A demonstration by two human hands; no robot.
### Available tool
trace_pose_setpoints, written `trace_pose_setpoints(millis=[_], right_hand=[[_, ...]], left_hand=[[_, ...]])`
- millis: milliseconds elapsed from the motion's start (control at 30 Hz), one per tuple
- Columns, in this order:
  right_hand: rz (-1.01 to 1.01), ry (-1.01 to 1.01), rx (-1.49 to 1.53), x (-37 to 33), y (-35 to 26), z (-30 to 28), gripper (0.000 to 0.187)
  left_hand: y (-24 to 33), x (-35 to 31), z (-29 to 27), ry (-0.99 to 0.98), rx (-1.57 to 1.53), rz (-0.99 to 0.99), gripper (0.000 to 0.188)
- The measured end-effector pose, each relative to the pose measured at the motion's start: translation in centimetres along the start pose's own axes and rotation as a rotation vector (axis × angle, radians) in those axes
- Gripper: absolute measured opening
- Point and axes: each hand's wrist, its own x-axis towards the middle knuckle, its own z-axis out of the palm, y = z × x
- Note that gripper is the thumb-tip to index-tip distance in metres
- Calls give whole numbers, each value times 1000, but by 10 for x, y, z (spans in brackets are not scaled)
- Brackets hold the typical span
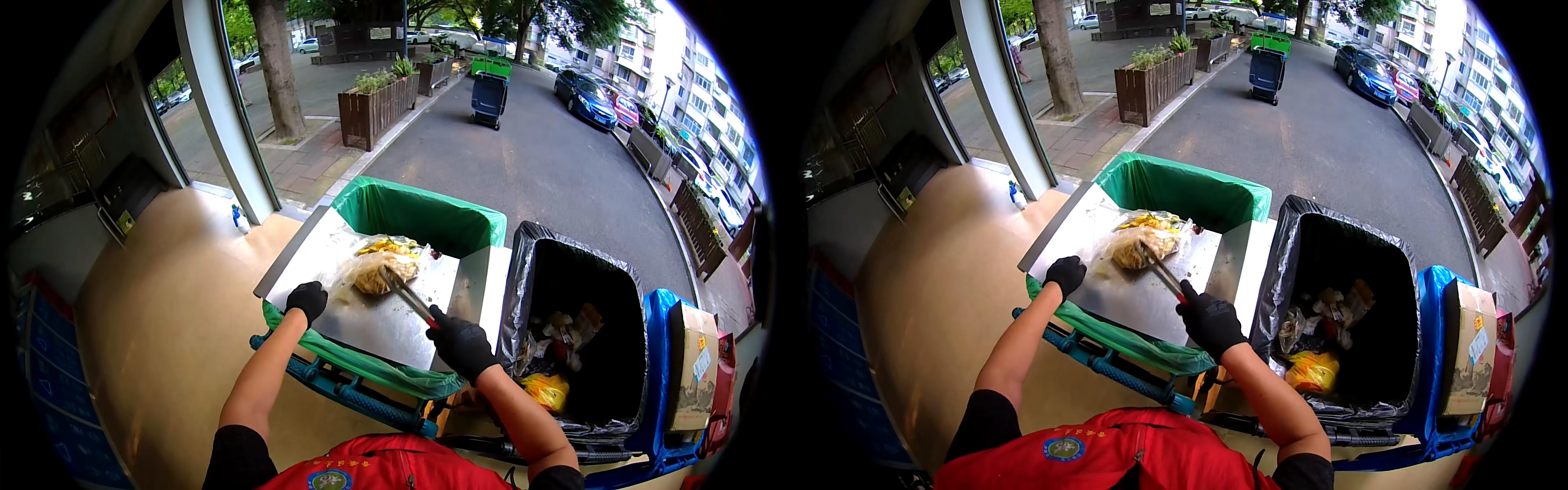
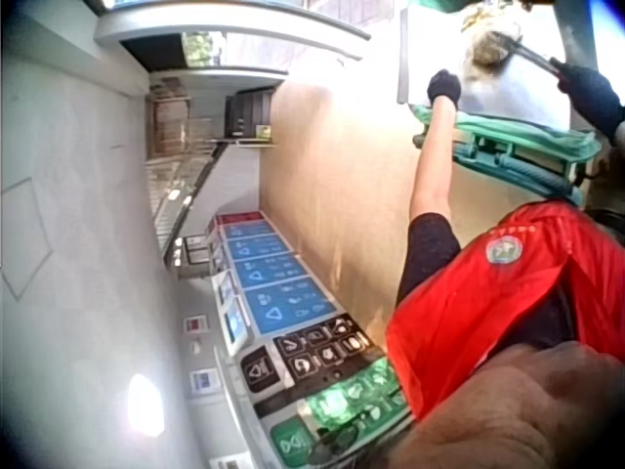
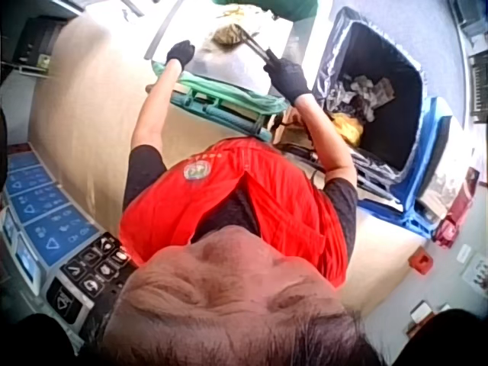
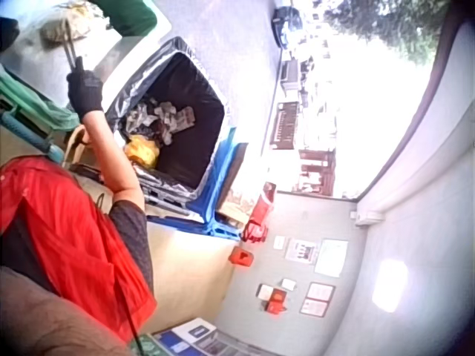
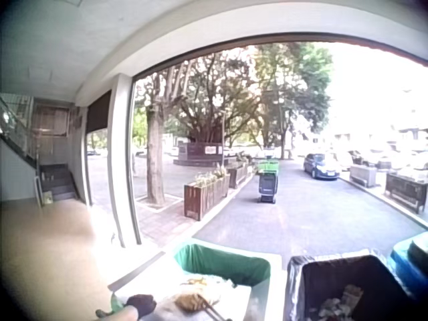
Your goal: The person sorts waste by placing food scraps into a green bin and cardboard boxes into a blue bin. They use tongs to handle the food scraps and their hands to fold and place the cardboard.
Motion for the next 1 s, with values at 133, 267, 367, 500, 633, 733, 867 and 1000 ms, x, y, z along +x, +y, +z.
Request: trace_pose_setpoints(millis=[133,267,367,500,633,733,867,1000], right_hand=[[182,148,330,25,13,10,46],[472,16,1000,56,-2,-10,48],[441,54,1100,64,-3,-14,48],[451,45,1084,69,-1,-25,48],[457,99,1069,57,9,-30,51],[470,134,1086,40,13,-33,53],[479,108,1093,27,8,-34,53],[467,56,966,14,-4,-30,49]], left_hand=[[23,18,-21,54,-356,31,34],[44,41,-47,56,-835,-10,29],[69,52,-72,-4,-1288,-54,22],[65,69,-84,30,-1392,-53,20],[65,73,-92,74,-1376,14,21],[59,65,-89,144,-1309,5,22],[38,60,-80,50,-1049,-41,26],[-4,51,-56,-37,-767,42,29]])
